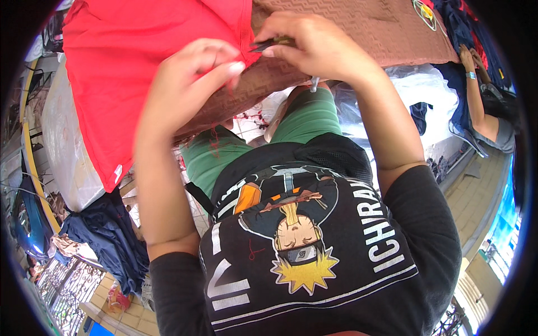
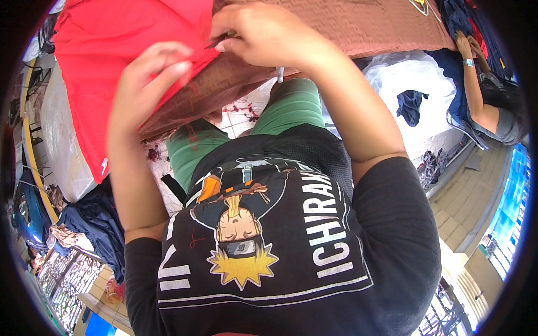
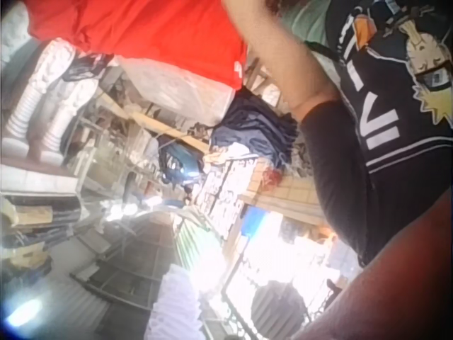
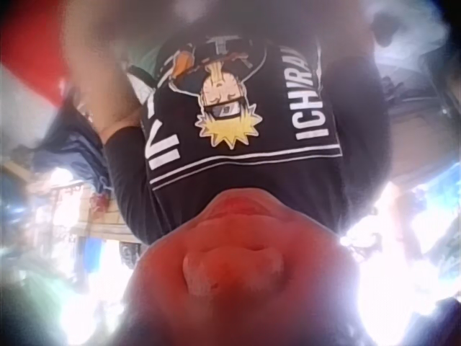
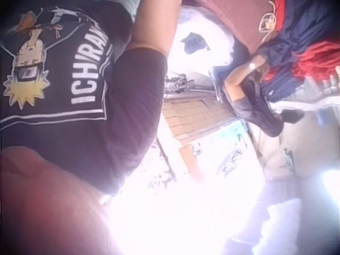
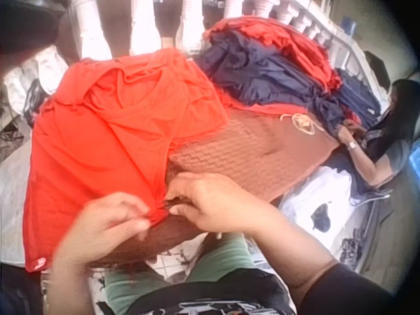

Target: The person trims loose threads from red shirts using a small pair of shears, handling each garment one by one on a table.

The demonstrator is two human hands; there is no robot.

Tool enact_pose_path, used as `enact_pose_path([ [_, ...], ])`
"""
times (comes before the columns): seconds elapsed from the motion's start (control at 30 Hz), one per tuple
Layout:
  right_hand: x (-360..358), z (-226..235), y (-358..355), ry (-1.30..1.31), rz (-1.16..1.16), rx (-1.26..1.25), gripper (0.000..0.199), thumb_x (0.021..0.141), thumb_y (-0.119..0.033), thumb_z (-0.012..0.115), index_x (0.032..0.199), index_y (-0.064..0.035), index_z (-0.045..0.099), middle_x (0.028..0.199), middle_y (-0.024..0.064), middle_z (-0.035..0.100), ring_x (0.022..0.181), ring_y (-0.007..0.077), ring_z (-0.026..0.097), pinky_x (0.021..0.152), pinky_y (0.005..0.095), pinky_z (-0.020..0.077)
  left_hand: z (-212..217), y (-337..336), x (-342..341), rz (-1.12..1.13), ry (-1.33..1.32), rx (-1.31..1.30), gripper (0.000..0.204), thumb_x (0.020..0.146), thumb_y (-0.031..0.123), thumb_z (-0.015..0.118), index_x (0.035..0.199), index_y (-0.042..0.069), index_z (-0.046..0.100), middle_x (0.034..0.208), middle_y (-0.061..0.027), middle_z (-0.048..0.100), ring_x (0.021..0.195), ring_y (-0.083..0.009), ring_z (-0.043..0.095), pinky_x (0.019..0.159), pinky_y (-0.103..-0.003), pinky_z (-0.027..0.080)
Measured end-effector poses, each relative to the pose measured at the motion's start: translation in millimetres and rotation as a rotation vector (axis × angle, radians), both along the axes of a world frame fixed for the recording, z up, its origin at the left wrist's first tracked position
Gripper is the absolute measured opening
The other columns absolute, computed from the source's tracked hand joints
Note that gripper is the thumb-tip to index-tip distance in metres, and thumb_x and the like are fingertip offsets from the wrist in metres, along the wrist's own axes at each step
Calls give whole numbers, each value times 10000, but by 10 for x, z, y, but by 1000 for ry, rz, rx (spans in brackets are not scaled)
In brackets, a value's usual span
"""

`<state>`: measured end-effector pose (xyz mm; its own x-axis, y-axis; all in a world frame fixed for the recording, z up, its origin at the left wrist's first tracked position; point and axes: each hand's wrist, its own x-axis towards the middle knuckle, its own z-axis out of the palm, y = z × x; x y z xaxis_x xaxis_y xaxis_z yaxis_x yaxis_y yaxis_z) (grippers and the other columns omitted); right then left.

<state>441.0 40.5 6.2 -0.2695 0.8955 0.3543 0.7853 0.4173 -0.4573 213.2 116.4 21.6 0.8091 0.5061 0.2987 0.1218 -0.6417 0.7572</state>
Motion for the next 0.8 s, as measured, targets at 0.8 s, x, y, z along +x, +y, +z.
enact_pose_path([
  [0.8,-219,24,-27,343,-251,-173,294,816,-209,722,1047,-42,650,817,52,637,733,159,594,687,310,479,31,-335,-271,473,-122,151,377,837,310,688,1043,-4,659,1057,-133,640,1005,-286,597,963,-387,430],
])
